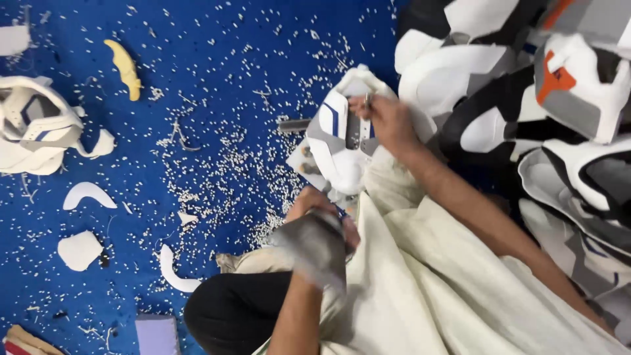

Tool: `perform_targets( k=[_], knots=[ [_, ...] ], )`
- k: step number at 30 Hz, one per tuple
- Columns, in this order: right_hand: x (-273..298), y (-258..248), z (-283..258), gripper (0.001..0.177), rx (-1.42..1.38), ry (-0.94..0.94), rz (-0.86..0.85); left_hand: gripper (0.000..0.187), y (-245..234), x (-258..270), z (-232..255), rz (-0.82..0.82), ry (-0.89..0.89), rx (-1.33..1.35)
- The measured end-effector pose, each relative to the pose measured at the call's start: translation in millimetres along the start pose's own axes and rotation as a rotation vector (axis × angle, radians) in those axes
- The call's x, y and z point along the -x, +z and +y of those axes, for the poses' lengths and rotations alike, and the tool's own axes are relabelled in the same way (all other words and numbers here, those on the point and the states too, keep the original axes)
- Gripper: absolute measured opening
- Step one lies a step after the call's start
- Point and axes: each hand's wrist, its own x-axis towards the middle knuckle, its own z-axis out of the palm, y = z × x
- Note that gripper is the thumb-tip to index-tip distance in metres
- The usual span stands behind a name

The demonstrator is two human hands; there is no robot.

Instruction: The person sits on the floor among piles of foam shoe upper parts and repeatedly hammers a white shoe upper component with a mallet, occasionally repositioning the piece and using a small pointed tool on it, then sets the worked piece aside and picks up another upper to hammer.

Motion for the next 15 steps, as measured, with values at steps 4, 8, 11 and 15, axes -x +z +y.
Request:
perform_targets(
  k=[4,8,11,15],
  knots=[
    [5,-1,13,0.023,0.34,-0.197,-0.003,0.049,14,1,-49,-0.271,-0.308,-0.32],
    [-17,-7,44,0.012,-0.224,0.128,0.077,0.04,3,7,-28,-0.195,-0.438,-0.179],
    [-25,-12,54,0.015,-0.451,0.265,0.069,0.035,-11,-8,15,-0.106,-0.349,-0.052],
    [-25,-13,62,0.017,-0.361,0.149,0.029,0.045,-40,-23,67,0.003,0.019,-0.186]
  ],
)
